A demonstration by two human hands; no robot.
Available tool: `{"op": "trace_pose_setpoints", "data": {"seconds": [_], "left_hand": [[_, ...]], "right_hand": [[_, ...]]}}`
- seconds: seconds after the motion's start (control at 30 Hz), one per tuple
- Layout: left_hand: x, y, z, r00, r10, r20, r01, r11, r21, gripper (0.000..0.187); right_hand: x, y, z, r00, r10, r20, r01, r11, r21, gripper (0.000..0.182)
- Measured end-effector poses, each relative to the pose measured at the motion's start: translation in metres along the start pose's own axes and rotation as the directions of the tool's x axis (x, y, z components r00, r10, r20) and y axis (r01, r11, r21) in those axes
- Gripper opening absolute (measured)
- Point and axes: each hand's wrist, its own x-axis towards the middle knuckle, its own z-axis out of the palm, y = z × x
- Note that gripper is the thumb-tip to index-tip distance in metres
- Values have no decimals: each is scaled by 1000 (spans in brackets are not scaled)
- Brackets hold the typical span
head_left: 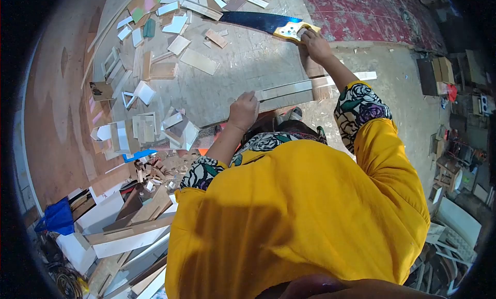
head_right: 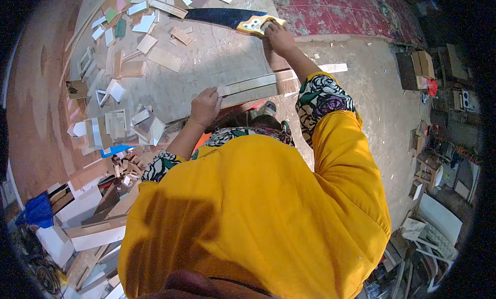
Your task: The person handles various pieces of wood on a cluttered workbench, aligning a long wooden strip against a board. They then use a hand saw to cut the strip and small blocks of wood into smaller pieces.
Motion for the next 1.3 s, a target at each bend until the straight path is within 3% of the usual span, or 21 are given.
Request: {"op": "trace_pose_setpoints", "data": {"seconds": [0.07, 0.2, 0.27, 0.3, 0.37, 0.4, 0.43, 0.47, 0.53, 0.57, 0.6, 0.63, 0.67, 0.7, 0.77, 0.97, 1.03, 1.23, 1.3], "left_hand": [[0, 4, -6, 1000, 16, -9, -16, 1000, 1, 17], [0, 1, -3, 1000, 4, 17, -4, 1000, -2, 18], [2, 0, -2, 999, 34, -30, -34, 999, 12, 13], [3, 1, -2, 999, 40, -29, -40, 999, 11, 13], [4, 3, -4, 999, -4, -35, 4, 1000, 0, 10], [6, 5, -6, 999, 3, -34, -3, 1000, -4, 10], [8, 7, -10, 998, -48, 34, 48, 999, -6, 9], [9, 8, -11, 990, -97, 102, 98, 995, -3, 7], [9, 2, -6, 991, -72, 110, 73, 997, -9, 7], [8, -1, -3, 992, -54, 117, 56, 998, -11, 7], [7, -3, 0, 992, -43, 119, 45, 999, -13, 7], [6, -5, 3, 1000, 12, 25, -11, 1000, -26, 8], [6, -6, 5, 995, 66, -71, -68, 997, -35, 10], [6, -7, 5, 995, 75, -70, -78, 996, -36, 10], [5, -7, 6, 999, 52, 8, -52, 997, 49, 11], [6, -3, -1, 998, 59, 19, -61, 994, 89, 15], [7, -5, 1, 993, 115, -27, -112, 988, 107, 16], [13, -6, 7, 993, 102, 60, -108, 987, 122, 11], [13, -4, 5, 993, 90, 74, -101, 982, 160, 8]], "right_hand": [[3, 4, 3, 990, -89, 114, 108, 978, -176, 29], [8, 1, -20, 969, -85, 232, 133, 971, -198, 24], [7, 3, -31, 930, -281, 239, 317, 940, -128, 24], [5, -1, -36, 932, -275, 238, 311, 941, -131, 24], [-2, -22, -48, 935, -352, 38, 345, 929, 137, 27], [-7, -32, -50, 946, -325, -19, 322, 927, 191, 29], [-18, -51, -64, 984, -176, 6, 161, 916, 369, 26], [-28, -67, -75, 994, -104, -11, 96, 866, 491, 25], [-51, -91, -83, 993, 64, -97, 25, 697, 717, 23], [-68, -107, -100, 978, 210, 4, -120, 542, 832, 25], [-86, -115, -98, 953, 302, 35, -165, 416, 894, 26], [-106, -121, -93, 919, 387, 76, -195, 279, 940, 26], [-128, -128, -98, 891, 426, 153, -272, 233, 934, 25], [-150, -135, -103, 857, 461, 230, -346, 184, 920, 25], [-191, -153, -103, 805, 540, 246, -349, 95, 932, 22], [-251, -210, -112, 782, 584, 218, -349, 122, 929, 20], [-262, -221, -105, 803, 568, 182, -370, 236, 898, 21], [-270, -245, -84, 809, 566, 158, -310, 182, 933, 23], [-272, -252, -80, 841, 527, 124, -309, 278, 909, 26]]}}
